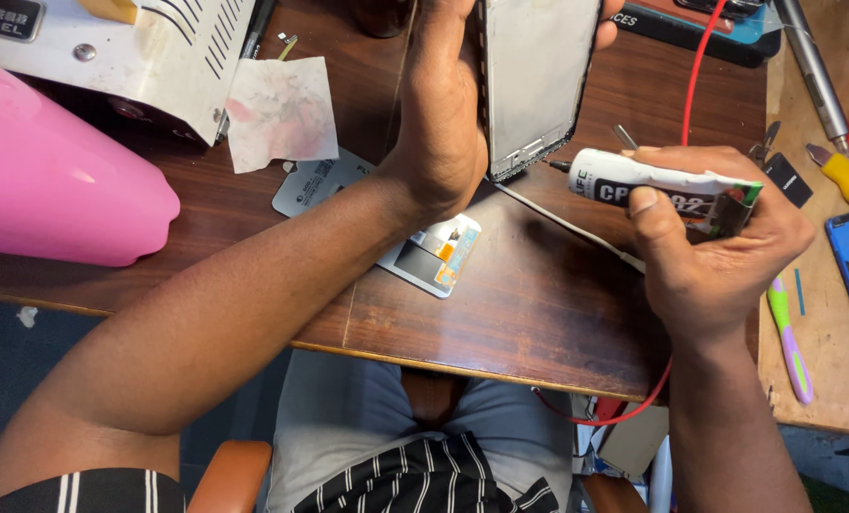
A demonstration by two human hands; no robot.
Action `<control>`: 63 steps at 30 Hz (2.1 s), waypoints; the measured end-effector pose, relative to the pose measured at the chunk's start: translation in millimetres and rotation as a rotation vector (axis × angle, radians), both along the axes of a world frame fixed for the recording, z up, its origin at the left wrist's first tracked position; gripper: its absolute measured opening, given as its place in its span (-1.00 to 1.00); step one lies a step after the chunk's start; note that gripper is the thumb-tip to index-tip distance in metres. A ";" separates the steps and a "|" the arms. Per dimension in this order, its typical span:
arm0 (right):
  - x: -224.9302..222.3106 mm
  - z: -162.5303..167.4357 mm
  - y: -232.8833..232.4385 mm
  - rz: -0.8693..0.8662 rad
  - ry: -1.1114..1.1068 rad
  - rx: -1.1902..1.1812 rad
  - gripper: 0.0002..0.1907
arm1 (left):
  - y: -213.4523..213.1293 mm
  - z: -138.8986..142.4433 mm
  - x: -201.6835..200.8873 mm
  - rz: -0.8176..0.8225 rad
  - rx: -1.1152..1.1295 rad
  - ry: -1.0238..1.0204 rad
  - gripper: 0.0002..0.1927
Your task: The person applies adhesive along the edges of a smartphone frame, then aligns and presses a screen assembly onto the frame. They then open the device and manipulate internal components, including the motherboard and battery, before closing the device.
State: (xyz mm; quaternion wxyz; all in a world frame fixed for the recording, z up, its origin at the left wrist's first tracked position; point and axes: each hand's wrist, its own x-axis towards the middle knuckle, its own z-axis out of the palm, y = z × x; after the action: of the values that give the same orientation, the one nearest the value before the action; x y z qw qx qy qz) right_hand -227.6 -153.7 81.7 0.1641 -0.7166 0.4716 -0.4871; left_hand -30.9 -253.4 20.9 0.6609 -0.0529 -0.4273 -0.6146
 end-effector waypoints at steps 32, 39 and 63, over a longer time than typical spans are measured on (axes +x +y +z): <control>3.7 2.8 -1.3 -0.053 0.021 -0.003 -0.83 | 1.2 0.0 1.7 -0.076 0.092 -0.018 -0.38; 2.4 2.3 1.0 -0.022 0.060 -0.009 -0.82 | 0.7 0.0 1.2 -0.050 0.043 -0.028 -0.38; -1.3 -5.1 1.8 0.081 0.024 0.016 -0.82 | -1.2 -2.8 -2.0 -0.086 0.067 0.021 -0.40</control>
State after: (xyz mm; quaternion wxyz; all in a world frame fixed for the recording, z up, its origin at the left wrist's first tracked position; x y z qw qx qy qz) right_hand -228.9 -151.9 76.6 0.1838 -0.7394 0.4482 -0.4676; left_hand -32.9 -254.6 18.1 0.6398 -0.0556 -0.3968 -0.6558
